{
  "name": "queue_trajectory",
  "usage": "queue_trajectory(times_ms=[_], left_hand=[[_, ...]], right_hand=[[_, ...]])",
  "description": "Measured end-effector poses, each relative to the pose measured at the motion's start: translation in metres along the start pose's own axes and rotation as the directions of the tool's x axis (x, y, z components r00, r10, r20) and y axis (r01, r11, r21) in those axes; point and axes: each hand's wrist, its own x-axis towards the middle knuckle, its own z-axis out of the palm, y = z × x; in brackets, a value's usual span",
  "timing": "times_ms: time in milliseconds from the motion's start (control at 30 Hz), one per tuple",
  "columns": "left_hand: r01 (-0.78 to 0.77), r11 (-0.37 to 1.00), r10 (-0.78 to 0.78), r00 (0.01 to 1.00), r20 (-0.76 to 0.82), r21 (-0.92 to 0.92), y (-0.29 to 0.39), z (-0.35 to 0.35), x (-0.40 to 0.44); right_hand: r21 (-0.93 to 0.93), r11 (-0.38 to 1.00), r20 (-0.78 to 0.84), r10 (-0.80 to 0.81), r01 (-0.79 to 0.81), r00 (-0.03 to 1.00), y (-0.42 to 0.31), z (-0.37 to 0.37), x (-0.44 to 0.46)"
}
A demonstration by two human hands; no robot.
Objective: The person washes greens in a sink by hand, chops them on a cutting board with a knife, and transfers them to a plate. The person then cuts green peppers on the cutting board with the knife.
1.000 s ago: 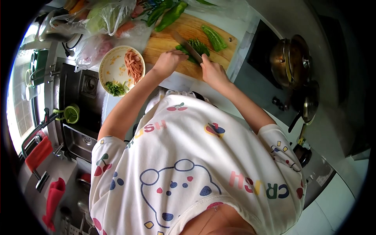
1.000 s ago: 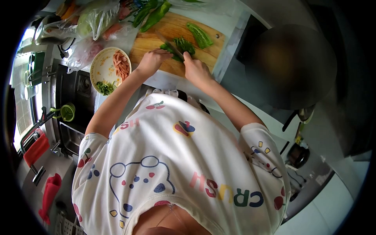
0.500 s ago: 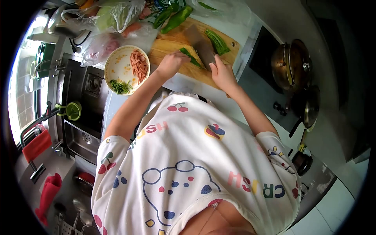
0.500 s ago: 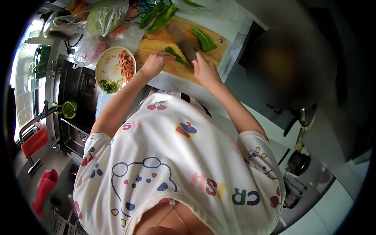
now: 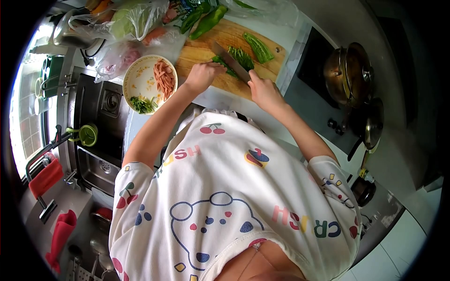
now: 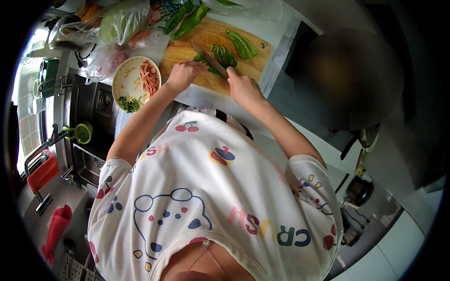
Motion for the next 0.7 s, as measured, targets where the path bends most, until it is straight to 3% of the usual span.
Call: queue_trajectory(times_ms=[700], left_hand=[[0.030,0.998,-0.027,0.998,0.051,-0.057,-0.002,-0.003,0.005]], right_hand=[[-0.015,1.000,0.130,0.029,-0.028,0.991,-0.002,0.013,0.032]])
